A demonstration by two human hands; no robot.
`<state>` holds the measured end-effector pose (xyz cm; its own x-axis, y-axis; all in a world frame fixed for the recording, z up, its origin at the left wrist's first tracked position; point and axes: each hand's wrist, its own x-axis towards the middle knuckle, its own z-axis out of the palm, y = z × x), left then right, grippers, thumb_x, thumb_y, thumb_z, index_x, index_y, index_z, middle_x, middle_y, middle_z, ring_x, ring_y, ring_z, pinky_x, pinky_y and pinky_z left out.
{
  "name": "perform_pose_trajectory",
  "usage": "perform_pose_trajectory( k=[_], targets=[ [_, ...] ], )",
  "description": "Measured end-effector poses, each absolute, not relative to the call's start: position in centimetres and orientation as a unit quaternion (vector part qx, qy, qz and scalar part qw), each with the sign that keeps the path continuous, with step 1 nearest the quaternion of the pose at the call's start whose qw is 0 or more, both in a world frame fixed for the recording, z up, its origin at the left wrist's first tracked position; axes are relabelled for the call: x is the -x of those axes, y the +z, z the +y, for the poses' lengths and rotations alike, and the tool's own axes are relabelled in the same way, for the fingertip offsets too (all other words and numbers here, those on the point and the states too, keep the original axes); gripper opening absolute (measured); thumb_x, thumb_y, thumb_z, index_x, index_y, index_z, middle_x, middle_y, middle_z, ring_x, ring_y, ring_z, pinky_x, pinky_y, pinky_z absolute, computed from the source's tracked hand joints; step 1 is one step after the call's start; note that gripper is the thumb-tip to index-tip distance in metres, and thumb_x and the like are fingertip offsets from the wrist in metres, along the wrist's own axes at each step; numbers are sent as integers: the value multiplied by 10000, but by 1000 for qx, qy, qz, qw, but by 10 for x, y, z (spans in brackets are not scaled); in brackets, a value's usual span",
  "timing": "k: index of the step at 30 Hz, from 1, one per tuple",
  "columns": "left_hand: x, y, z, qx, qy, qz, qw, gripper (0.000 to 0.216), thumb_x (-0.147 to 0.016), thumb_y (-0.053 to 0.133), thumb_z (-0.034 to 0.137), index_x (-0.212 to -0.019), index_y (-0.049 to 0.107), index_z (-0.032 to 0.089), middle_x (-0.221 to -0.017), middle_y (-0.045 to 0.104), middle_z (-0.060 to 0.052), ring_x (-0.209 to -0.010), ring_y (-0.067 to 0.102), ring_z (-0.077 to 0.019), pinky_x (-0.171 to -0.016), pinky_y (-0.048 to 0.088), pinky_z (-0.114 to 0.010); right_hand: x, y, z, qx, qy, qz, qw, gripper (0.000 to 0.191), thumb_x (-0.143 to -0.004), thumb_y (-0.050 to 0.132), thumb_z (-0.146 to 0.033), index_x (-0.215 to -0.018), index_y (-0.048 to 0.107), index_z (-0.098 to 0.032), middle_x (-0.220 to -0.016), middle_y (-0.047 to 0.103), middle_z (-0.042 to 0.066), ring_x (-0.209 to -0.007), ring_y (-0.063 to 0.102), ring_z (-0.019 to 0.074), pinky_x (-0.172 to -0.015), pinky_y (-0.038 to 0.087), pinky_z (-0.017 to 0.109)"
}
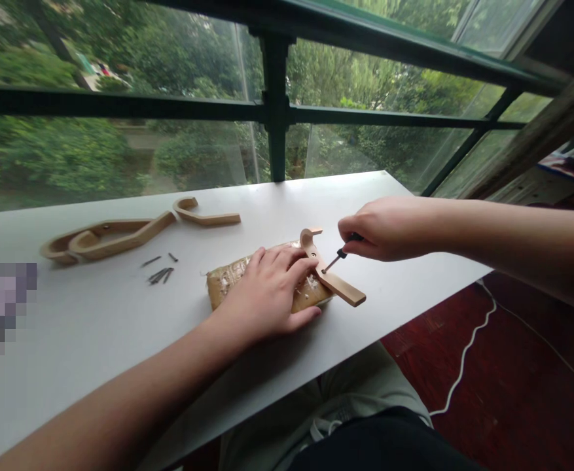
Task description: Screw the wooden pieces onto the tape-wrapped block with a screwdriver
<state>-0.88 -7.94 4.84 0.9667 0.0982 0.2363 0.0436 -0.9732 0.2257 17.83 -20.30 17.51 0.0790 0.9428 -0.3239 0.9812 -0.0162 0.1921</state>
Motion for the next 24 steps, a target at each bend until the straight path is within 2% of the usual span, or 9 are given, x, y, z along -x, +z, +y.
perform_pose_trajectory(
  k=[3,6,13,24],
  targets=[
    [9,48,-80,-984,129,39,114,675,-767,606,588,-1346,468,268,-1417,430,-115,-1341,336,-354,-1125,233,-565,-177,175,-207,-698,-86,697,138,267,-860,484,-298,-1092,551,-182,-767,649,49,-598,497,144,-576,278,271],
    [9,49,-81,-983,132,44,116,658,-768,601,590,-1316,475,247,-1405,447,-121,-1338,350,-343,-1134,229,-558,-174,175,-208,-691,-110,704,120,283,-851,485,-250,-1123,501,-175,-780,644,52,-598,489,141,-576,279,267],
    [10,48,-82,-980,147,60,119,734,-750,617,581,-1337,423,185,-1392,461,-157,-1325,389,-340,-1149,233,-541,-167,184,-199,-711,-87,682,147,215,-879,511,-349,-1023,542,-192,-823,655,64,-663,540,161,-596,309,274],
    [10,48,-81,-982,141,57,114,744,-746,618,597,-1328,436,172,-1392,454,-166,-1322,386,-346,-1145,240,-534,-167,181,-185,-743,-53,636,201,379,-895,446,-504,-907,651,-186,-713,664,93,-614,559,189,-572,292,306]
  ],
)
